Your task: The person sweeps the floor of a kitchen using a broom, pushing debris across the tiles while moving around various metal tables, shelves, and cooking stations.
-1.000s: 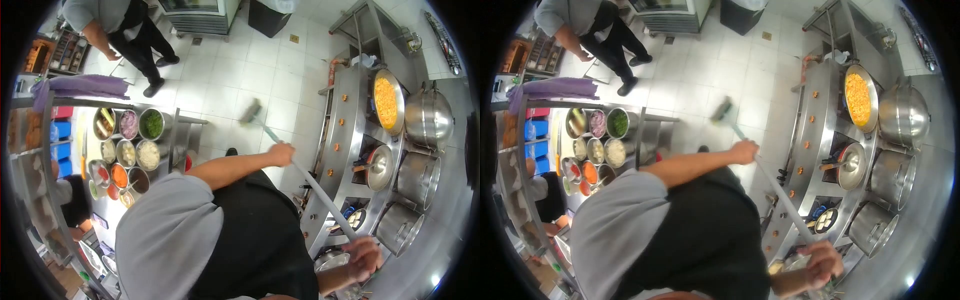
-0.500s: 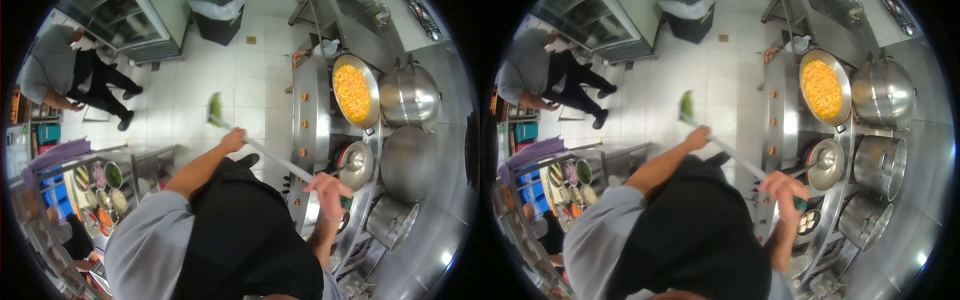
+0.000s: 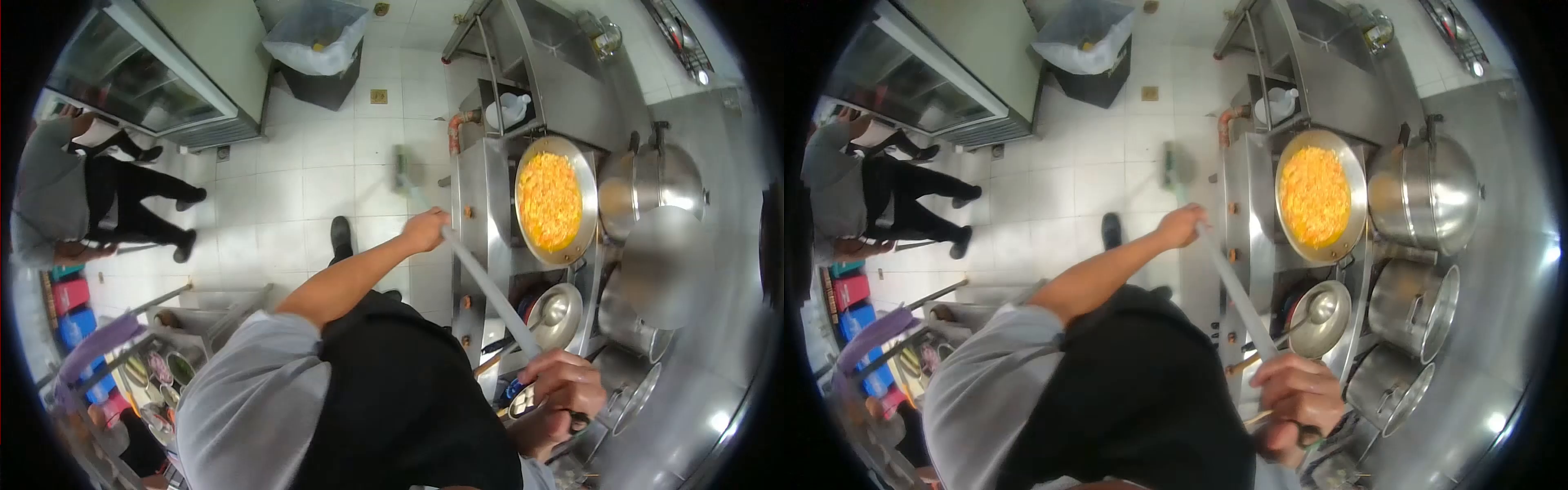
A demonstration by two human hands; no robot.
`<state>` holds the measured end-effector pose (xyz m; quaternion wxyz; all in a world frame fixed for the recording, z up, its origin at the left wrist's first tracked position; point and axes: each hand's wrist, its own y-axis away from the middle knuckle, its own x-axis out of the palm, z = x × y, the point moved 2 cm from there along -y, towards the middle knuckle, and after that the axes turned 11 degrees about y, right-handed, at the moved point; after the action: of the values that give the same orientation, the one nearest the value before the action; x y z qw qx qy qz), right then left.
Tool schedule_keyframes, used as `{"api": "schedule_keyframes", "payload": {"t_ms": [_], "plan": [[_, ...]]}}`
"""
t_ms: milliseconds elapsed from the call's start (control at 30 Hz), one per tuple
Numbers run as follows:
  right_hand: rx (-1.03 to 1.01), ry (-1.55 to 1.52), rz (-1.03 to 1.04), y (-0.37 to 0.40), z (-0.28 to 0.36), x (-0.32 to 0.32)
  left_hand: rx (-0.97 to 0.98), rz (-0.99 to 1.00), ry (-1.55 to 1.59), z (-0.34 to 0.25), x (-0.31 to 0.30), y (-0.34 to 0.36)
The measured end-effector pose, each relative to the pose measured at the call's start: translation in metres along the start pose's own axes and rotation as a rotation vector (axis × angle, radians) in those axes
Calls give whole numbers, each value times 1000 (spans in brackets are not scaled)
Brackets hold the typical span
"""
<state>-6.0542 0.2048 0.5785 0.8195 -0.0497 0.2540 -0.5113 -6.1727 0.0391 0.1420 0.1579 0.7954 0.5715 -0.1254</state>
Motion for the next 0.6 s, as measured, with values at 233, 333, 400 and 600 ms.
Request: {"api": "schedule_keyframes", "payload": {"t_ms": [233, 333, 400, 600], "plan": [[83, 167, 34, -139, -102, 65, 11, -50, 169, 72, -44, -124], [214, -50, -44, -171, -125, 53, -102, -111, 178, 116, -101, -58], [267, -133, -24, -191, -133, 55, -211, -112, 51, 128, -144, -13], [128, -199, -42, -230, -95, 28, -264, 33, -107, 80, -203, -29]]}}
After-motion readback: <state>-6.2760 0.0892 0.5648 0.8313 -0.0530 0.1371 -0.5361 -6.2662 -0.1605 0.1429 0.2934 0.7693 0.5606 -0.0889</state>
